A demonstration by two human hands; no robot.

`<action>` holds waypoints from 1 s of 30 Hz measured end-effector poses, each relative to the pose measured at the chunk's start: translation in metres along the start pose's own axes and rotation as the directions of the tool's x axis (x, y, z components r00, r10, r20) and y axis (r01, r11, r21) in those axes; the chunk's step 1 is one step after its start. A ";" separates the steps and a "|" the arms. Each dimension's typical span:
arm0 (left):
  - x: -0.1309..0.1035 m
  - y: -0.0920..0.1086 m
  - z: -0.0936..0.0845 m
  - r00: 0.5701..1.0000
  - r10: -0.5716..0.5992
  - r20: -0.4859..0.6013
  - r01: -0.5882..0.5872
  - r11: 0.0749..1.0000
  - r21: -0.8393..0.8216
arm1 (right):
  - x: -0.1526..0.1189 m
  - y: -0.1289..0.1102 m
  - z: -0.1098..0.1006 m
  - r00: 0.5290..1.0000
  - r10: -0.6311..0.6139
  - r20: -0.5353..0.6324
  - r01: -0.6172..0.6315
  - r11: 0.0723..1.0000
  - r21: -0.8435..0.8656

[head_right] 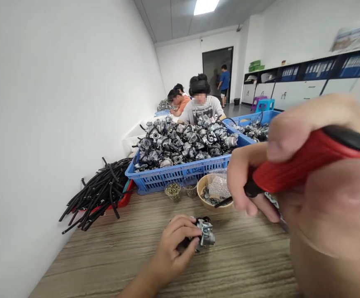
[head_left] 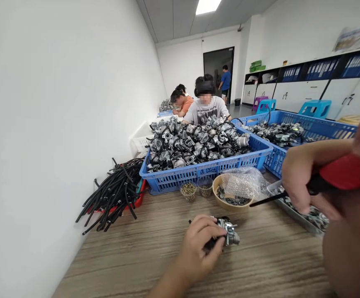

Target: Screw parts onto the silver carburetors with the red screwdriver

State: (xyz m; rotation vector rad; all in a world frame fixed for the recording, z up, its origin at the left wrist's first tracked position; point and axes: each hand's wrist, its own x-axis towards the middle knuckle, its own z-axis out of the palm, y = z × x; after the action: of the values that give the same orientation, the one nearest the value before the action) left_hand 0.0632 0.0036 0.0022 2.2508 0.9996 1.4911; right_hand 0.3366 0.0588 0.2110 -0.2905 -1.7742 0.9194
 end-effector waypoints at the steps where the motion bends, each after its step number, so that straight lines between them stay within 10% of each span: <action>1: 0.000 -0.001 0.000 1.000 -0.003 0.000 0.003 1.000 0.002 | -0.001 -0.002 0.000 0.999 -0.032 -0.022 0.033 0.999 0.016; 7: 0.003 0.002 0.000 1.000 -0.004 -0.006 0.004 1.000 -0.007 | 0.012 -0.004 0.009 0.960 0.036 0.278 0.014 0.985 -0.173; 11: 0.006 0.003 0.000 1.000 -0.006 -0.005 0.005 1.000 -0.022 | 0.030 0.012 0.008 0.838 0.093 0.538 0.026 0.977 -0.209; 30: 0.006 0.000 0.002 0.995 -0.103 0.009 0.103 0.992 -0.077 | 0.042 0.040 -0.004 0.746 0.263 0.612 -0.019 0.927 -0.375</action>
State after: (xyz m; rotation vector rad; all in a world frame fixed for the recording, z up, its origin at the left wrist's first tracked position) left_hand 0.0666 0.0079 0.0062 2.1154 1.0215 1.4543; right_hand 0.3146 0.1119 0.2127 -0.3617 -2.6195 0.8677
